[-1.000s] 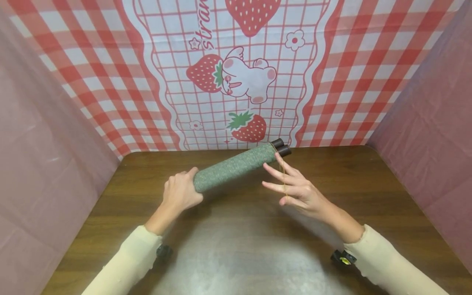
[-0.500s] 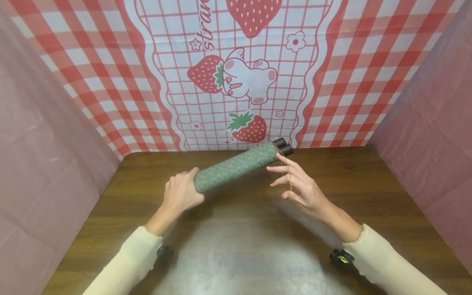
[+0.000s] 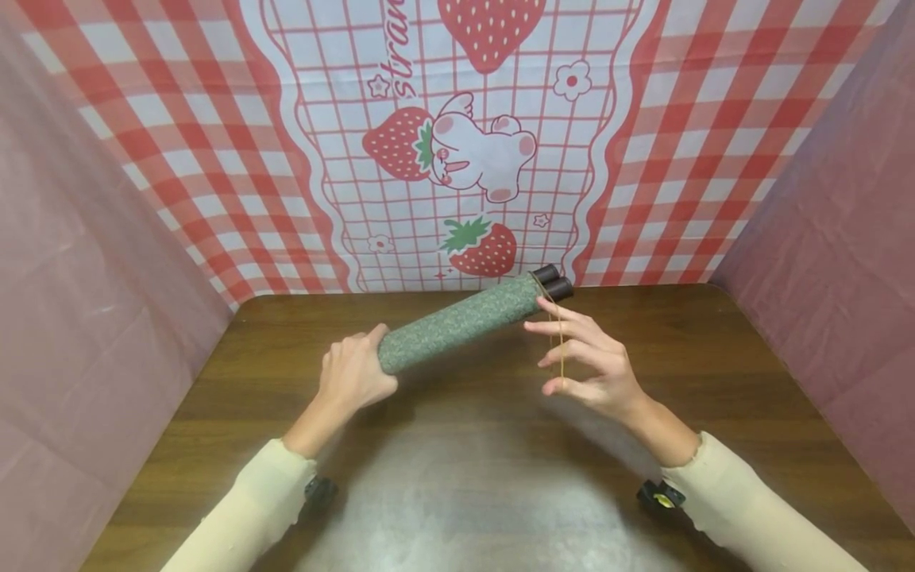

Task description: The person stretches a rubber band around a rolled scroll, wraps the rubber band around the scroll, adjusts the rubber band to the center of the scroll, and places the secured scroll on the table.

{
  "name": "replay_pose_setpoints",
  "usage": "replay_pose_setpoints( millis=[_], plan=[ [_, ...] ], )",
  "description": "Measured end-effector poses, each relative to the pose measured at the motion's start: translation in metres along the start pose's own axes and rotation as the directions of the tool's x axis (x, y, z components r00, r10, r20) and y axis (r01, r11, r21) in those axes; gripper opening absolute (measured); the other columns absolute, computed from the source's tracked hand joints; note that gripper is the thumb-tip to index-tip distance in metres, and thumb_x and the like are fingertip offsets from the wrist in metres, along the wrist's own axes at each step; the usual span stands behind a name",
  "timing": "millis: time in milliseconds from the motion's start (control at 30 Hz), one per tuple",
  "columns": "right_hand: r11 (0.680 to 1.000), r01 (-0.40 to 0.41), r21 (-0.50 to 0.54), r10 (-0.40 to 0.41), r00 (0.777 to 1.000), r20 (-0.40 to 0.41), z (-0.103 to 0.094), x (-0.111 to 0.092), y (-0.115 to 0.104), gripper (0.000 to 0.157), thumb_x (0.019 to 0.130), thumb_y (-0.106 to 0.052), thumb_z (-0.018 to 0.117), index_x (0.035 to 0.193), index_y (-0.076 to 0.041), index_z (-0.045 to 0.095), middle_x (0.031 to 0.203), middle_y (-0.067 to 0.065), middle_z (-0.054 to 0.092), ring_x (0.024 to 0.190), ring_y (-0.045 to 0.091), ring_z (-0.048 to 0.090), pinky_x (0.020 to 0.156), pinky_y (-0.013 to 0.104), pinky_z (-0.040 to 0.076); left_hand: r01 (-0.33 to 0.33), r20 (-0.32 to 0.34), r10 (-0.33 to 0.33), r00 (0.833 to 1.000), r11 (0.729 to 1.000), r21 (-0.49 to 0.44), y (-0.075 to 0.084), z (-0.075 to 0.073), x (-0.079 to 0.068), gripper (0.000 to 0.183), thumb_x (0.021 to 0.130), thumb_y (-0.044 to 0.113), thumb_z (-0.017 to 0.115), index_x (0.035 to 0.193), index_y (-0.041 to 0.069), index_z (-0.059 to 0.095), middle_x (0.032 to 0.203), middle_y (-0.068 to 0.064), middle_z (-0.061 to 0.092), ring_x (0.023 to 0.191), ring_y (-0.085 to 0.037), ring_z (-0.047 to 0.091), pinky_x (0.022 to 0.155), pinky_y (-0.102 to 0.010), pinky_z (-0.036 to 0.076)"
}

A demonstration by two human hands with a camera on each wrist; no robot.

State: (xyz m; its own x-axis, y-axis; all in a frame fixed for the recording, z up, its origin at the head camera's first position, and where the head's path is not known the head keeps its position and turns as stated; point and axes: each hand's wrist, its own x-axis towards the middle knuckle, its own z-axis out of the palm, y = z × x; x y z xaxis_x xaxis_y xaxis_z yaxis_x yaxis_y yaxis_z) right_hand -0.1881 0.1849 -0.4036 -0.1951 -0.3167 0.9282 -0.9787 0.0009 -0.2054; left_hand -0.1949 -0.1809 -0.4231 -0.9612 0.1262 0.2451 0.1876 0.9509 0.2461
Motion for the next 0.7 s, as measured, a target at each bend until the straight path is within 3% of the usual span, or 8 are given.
replay_pose_setpoints(
  millis=[200, 367, 533, 700],
  plan=[
    [0.999, 0.001, 0.042, 0.0, 1.0, -0.027, 0.0016, 0.0021, -0.004, 0.065, 0.097, -0.053, 0.083, 0.103, 0.012, 0.077, 0.153, 0.024, 0.071, 0.163, 0.04, 0.052, 0.138, 0.046, 0.041, 0.009, 0.002, -0.009, 1.0, 1.0, -0.018, 0.0016, 0.0009, 0.0, 0.073, 0.069, 0.025, 0.079, 0.141, 0.015, 0.069, 0.106, -0.022, 0.082, 0.077, -0.043, 0.072, 0.06, -0.051, 0.058],
    [0.999, -0.007, 0.042, 0.008, 1.0, -0.029, 0.0032, 0.0013, -0.0056, 0.073, 0.1, -0.058, 0.079, 0.117, 0.013, 0.076, 0.161, 0.025, 0.065, 0.165, 0.042, 0.049, 0.14, 0.048, 0.038, 0.03, 0.006, -0.03, 1.0, 0.999, -0.04, 0.0022, 0.0011, 0.0011, 0.071, 0.068, 0.023, 0.077, 0.138, 0.015, 0.069, 0.101, -0.022, 0.081, 0.072, -0.039, 0.069, 0.056, -0.047, 0.055],
    [0.998, 0.032, 0.055, -0.03, 0.999, -0.035, 0.0052, 0.0045, -0.009, 0.071, 0.102, -0.056, 0.077, 0.119, 0.013, 0.075, 0.16, 0.029, 0.064, 0.164, 0.043, 0.051, 0.139, 0.05, 0.039, 0.048, 0.018, -0.048, 0.999, 0.998, -0.05, 0.0022, 0.0007, 0.0024, 0.073, 0.067, 0.022, 0.074, 0.14, 0.016, 0.069, 0.099, -0.023, 0.081, 0.069, -0.035, 0.065, 0.053, -0.044, 0.051],
    [0.998, 0.024, 0.057, -0.02, 0.997, -0.074, 0.0074, 0.0045, -0.008, 0.073, 0.101, -0.06, 0.078, 0.117, 0.012, 0.074, 0.162, 0.028, 0.062, 0.166, 0.044, 0.048, 0.14, 0.051, 0.038, 0.065, 0.01, -0.065, 0.998, 0.996, -0.064, 0.0014, 0.0008, 0.0029, 0.072, 0.067, 0.023, 0.074, 0.138, 0.016, 0.069, 0.096, -0.021, 0.08, 0.072, -0.037, 0.067, 0.055, -0.046, 0.053]
  ],
)
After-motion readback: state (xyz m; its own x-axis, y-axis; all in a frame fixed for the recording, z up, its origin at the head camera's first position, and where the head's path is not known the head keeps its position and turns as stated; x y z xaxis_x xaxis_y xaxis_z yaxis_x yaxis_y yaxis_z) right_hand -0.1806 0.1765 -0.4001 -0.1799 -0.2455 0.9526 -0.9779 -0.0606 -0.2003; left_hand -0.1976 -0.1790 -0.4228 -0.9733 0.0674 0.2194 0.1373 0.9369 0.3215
